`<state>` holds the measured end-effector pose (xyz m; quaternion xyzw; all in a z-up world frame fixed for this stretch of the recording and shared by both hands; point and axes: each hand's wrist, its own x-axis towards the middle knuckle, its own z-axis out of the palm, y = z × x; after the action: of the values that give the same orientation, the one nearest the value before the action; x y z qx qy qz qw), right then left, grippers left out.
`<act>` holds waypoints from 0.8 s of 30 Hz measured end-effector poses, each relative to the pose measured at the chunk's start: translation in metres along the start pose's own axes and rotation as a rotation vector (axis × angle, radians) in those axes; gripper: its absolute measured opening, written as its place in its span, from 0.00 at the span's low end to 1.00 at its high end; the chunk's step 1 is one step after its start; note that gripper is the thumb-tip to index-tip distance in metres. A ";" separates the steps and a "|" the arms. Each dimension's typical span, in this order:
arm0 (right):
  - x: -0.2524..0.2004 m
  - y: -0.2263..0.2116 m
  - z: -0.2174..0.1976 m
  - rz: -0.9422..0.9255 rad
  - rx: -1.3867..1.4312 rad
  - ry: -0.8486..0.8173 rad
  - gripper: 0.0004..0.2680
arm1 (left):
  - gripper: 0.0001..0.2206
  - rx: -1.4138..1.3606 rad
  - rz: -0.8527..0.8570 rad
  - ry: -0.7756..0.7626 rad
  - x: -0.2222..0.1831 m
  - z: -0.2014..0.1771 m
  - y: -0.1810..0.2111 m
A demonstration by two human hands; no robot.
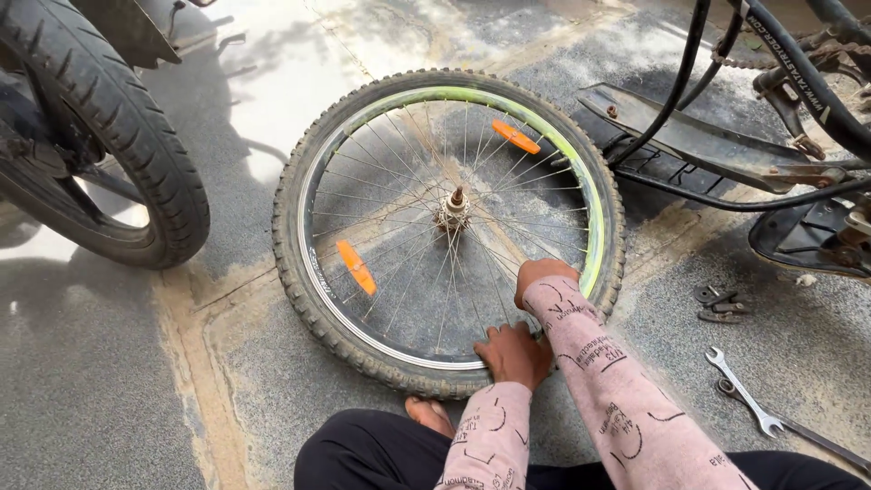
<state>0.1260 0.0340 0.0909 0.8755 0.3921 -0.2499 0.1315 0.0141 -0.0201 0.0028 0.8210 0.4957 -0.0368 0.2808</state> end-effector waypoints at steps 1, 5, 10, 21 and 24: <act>0.001 -0.001 -0.002 -0.004 0.004 0.009 0.13 | 0.22 0.004 0.002 0.010 0.001 0.002 0.000; 0.004 -0.004 -0.006 -0.008 0.040 0.004 0.13 | 0.19 0.038 0.042 0.049 0.006 0.014 -0.008; 0.008 -0.007 0.002 -0.022 0.067 -0.006 0.12 | 0.17 0.044 0.086 0.059 0.009 0.022 -0.014; 0.017 -0.011 0.001 -0.008 0.112 0.030 0.12 | 0.15 0.004 0.042 -0.015 0.009 0.002 -0.005; 0.014 -0.011 0.001 -0.013 0.134 0.063 0.12 | 0.15 -0.041 0.029 -0.005 0.012 0.007 -0.007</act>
<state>0.1251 0.0497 0.0824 0.8872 0.3842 -0.2487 0.0586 0.0155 -0.0120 -0.0105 0.8222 0.4836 -0.0245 0.2993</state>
